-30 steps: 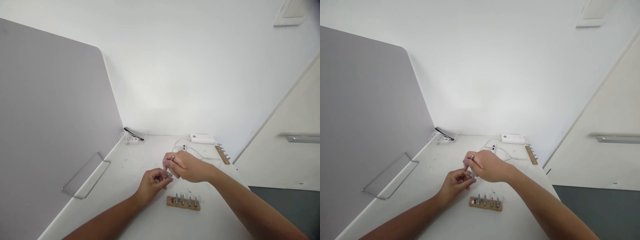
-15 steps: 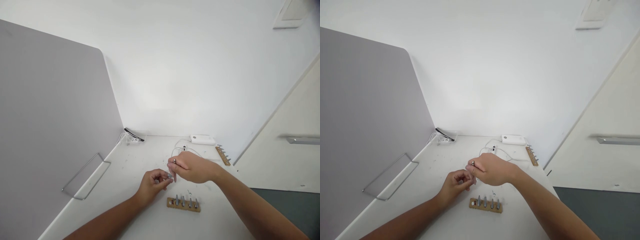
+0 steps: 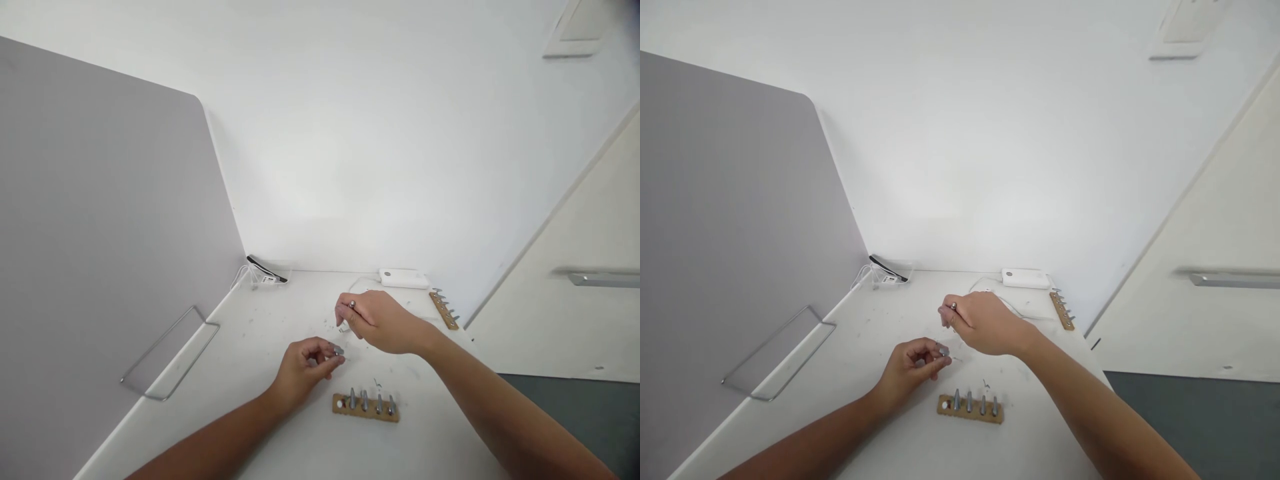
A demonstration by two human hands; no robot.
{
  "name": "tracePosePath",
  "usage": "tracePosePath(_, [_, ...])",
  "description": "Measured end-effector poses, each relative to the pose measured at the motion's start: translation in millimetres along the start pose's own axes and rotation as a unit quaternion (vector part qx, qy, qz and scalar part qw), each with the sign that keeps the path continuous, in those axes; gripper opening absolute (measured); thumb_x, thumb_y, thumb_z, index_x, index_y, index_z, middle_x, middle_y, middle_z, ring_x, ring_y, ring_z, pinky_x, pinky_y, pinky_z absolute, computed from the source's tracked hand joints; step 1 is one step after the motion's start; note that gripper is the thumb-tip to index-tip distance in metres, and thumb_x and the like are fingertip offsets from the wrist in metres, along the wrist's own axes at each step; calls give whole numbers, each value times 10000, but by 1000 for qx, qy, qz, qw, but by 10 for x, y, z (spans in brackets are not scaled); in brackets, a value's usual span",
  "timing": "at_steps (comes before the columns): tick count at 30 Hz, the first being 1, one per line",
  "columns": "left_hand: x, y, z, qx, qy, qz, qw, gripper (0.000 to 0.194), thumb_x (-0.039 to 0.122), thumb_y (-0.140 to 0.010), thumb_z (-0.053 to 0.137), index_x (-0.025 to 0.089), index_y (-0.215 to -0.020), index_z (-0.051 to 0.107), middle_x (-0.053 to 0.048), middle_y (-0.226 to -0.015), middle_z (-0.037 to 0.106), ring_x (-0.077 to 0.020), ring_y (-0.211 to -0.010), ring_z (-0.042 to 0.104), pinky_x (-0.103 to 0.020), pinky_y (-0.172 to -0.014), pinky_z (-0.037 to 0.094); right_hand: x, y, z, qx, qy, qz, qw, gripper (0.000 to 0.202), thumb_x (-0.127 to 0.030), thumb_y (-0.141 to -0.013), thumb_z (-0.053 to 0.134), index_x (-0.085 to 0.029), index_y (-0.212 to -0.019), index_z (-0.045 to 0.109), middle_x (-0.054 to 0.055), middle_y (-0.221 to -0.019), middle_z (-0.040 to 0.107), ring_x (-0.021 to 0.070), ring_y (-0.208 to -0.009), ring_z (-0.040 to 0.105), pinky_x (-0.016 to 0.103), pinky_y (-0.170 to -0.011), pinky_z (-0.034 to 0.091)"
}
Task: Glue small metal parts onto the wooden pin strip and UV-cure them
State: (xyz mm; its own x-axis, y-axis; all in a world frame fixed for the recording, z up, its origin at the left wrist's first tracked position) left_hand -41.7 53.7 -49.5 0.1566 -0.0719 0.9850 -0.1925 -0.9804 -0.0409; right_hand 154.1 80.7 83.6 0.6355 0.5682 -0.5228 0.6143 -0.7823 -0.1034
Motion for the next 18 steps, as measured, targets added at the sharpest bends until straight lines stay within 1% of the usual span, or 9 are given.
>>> tracePosePath(3, [15,7,1,3,-8,5,1000,254,392,-768,842,159,-845,777,-6,-686,667,-121,-554,589,-245,-572,492,5,-6,-6,-11,11,-6,1000,376,-372,-1101,354,-233,-932,660,-24,-673,663,137,-601,523,271,-620,316])
tracePosePath(8, [40,25,2,4,-10,7,1000,225,364,-777,833,158,-843,774,7,-657,648,-113,-544,582,-236,-570,478,-14,-35,17,-19,14,-16,1000,370,-363,-1093,372,-230,-906,663,-25,-639,647,137,-609,531,268,-615,327])
tracePosePath(10, [49,26,-1,4,-9,9,1000,219,362,-780,829,159,-844,776,12,-646,637,-112,-541,579,-235,-572,479,-23,-41,20,-31,-12,-10,999,376,-367,-1092,370,-230,-906,667,-24,-645,652,133,-607,547,260,-601,348])
tracePosePath(14, [67,17,-4,3,-15,10,1000,223,367,-780,827,161,-853,786,16,-623,628,-111,-536,575,-233,-570,477,-25,-31,36,-73,-92,7,993,377,-380,-1095,351,-237,-945,667,-34,-678,663,113,-555,574,239,-556,401])
tracePosePath(18, [83,15,10,0,-11,4,1000,220,370,-766,829,161,-823,784,23,-597,613,-107,-521,558,-228,-555,468,-2,-33,87,-92,-117,-1,989,392,-388,-1096,340,-231,-923,654,-40,-655,651,111,-535,592,238,-569,448])
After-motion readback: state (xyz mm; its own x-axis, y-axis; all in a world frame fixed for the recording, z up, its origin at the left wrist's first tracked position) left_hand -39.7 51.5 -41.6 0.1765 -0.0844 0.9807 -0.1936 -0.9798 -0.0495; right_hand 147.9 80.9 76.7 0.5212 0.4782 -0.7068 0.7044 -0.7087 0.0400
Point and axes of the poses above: each hand's wrist, its own y-axis away from the middle knuckle, its own z-axis out of the palm, x = y × z, the point moved 2 cm from there along -y, towards the middle knuckle
